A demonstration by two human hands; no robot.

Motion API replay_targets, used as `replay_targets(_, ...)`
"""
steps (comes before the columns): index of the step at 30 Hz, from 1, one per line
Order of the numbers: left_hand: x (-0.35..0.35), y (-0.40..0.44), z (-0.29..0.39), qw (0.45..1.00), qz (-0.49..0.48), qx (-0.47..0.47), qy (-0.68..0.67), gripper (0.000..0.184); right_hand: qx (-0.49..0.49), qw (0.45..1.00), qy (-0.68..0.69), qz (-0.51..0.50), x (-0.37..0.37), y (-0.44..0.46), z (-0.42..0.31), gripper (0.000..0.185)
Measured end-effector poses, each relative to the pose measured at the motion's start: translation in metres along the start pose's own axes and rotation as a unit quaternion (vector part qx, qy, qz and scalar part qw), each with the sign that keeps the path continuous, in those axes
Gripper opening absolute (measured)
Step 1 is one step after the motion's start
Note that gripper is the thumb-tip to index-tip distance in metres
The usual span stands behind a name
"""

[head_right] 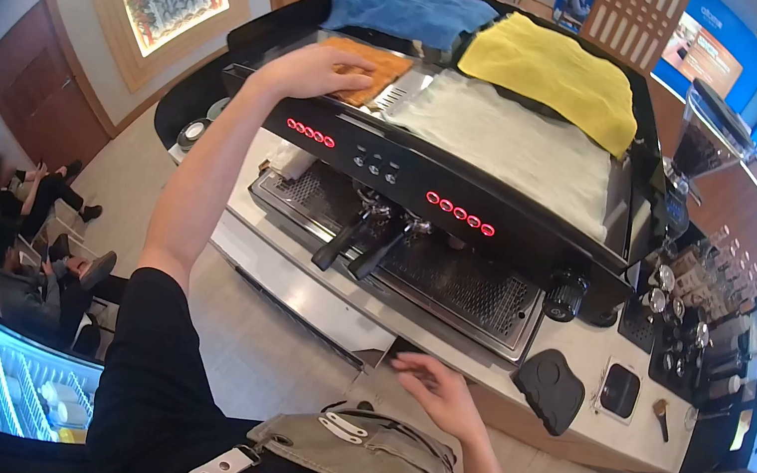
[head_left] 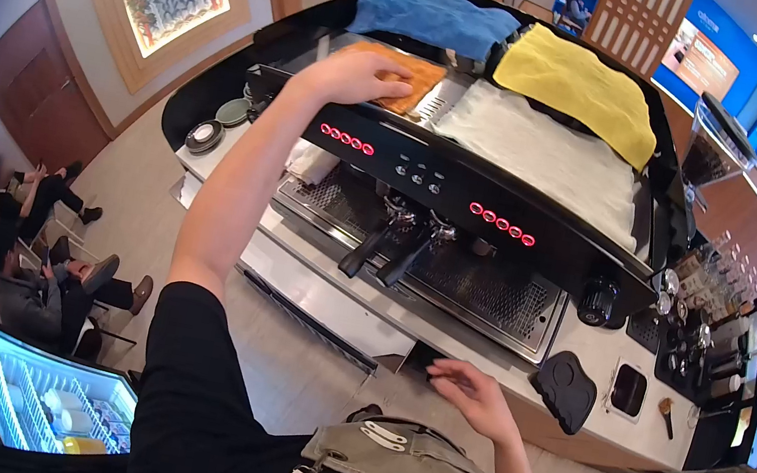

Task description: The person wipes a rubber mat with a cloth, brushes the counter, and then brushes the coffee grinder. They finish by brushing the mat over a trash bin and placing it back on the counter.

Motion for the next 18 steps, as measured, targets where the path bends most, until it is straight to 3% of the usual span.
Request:
replay_targets(3,0.004,0.003,-0.005,0.999,-0.009,0.019,-0.025,0.05,0.058,0.994,0.017,0.092,-0.027,-0.046,0.059,0.033)
replay_targets(6,-0.032,-0.024,0.033,0.984,0.16,0.043,0.058,0.045,0.108,0.974,0.063,0.191,-0.045,-0.092,0.104,0.035)
replay_targets(7,-0.041,-0.039,0.045,0.963,0.252,0.07,-0.065,0.04,0.162,0.967,0.007,0.198,-0.053,-0.107,0.092,0.038)
replay_targets(8,-0.046,-0.059,0.072,0.938,0.287,0.041,-0.188,0.038,0.167,0.96,0.049,0.221,-0.061,-0.123,0.104,0.037)
replay_targets(9,-0.05,-0.086,0.103,0.929,0.32,0.068,-0.172,0.039,0.21,0.947,0.01,0.242,-0.071,-0.141,0.097,0.034)
replay_targets(10,-0.031,-0.109,0.11,0.898,0.276,0.196,-0.282,0.043,0.201,0.939,-0.049,0.274,-0.083,-0.159,0.1,0.03)
replay_targets(11,-0.011,-0.136,0.117,0.831,0.185,0.318,-0.417,0.048,0.239,0.916,-0.041,0.321,-0.093,-0.18,0.1,0.028)
replay_targets(12,0.01,-0.165,0.123,0.752,0.069,0.403,-0.516,0.053,0.197,0.91,-0.049,0.361,-0.106,-0.201,0.113,0.026)
replay_targets(14,0.064,-0.186,0.22,0.608,-0.198,0.498,-0.585,0.052,0.212,0.876,-0.071,0.428,-0.133,-0.247,0.122,0.023)
replay_targets(15,0.103,-0.189,0.255,0.555,-0.249,0.465,-0.643,0.05,0.209,0.85,-0.089,0.475,-0.15,-0.272,0.133,0.022)
replay_targets(16,0.151,-0.199,0.273,0.554,-0.169,0.388,-0.717,0.047,0.205,0.823,-0.109,0.518,-0.17,-0.299,0.145,0.021)
replay_targets(17,0.195,-0.209,0.295,0.597,-0.184,0.215,-0.75,0.042,0.202,0.796,-0.152,0.549,-0.194,-0.324,0.148,0.02)
replay_targets(18,0.23,-0.21,0.315,0.651,-0.23,0.151,-0.707,0.041,0.197,0.767,-0.196,0.578,-0.223,-0.346,0.149,0.02)
Point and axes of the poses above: each hand's wrist, its own y-axis towards the middle knuckle, its own x-axis out of the palm, z = x × y, the point moved 8 cm from there along y, towards the middle knuckle
